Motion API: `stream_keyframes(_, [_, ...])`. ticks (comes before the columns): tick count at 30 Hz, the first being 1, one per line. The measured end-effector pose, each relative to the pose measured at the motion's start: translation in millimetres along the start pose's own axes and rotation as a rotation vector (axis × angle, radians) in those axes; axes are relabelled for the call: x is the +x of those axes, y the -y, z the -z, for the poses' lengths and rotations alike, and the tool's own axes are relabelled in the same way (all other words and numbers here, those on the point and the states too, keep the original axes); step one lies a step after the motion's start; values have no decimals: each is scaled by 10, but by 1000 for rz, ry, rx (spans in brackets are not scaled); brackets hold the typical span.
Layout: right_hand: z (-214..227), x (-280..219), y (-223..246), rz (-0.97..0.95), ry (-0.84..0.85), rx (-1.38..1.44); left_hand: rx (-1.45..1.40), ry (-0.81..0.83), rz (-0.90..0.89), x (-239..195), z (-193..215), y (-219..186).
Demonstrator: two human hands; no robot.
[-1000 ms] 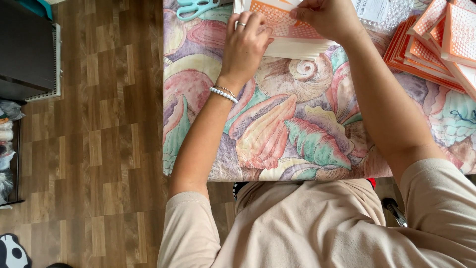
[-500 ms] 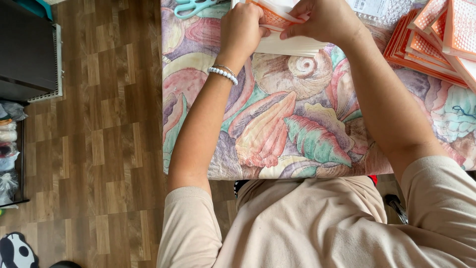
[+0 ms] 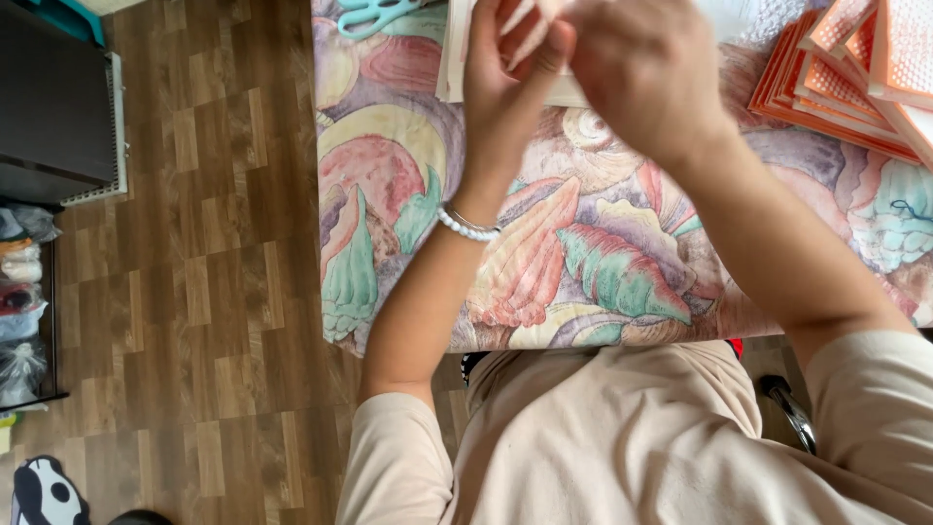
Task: Folding flat paper bags into their final shape and stacking them.
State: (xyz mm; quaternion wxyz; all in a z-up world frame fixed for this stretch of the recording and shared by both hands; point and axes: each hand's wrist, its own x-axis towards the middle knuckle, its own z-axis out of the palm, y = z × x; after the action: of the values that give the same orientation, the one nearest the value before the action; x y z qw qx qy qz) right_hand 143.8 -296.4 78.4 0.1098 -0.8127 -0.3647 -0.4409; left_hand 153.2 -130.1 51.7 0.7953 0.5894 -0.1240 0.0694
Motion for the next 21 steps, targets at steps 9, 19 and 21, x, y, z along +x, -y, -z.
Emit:
stream_keyframes(9, [1238,-344,849,-289,34,528,-96,-118,-4,-876,19,-374])
stream_keyframes(19, [699,-1037,771,-867,-172,703,199,128,-12,-1065,252,-627])
stream_keyframes(21, [681,-1048,834,-976,-172,656,253,112,-119,-1120,220,-622])
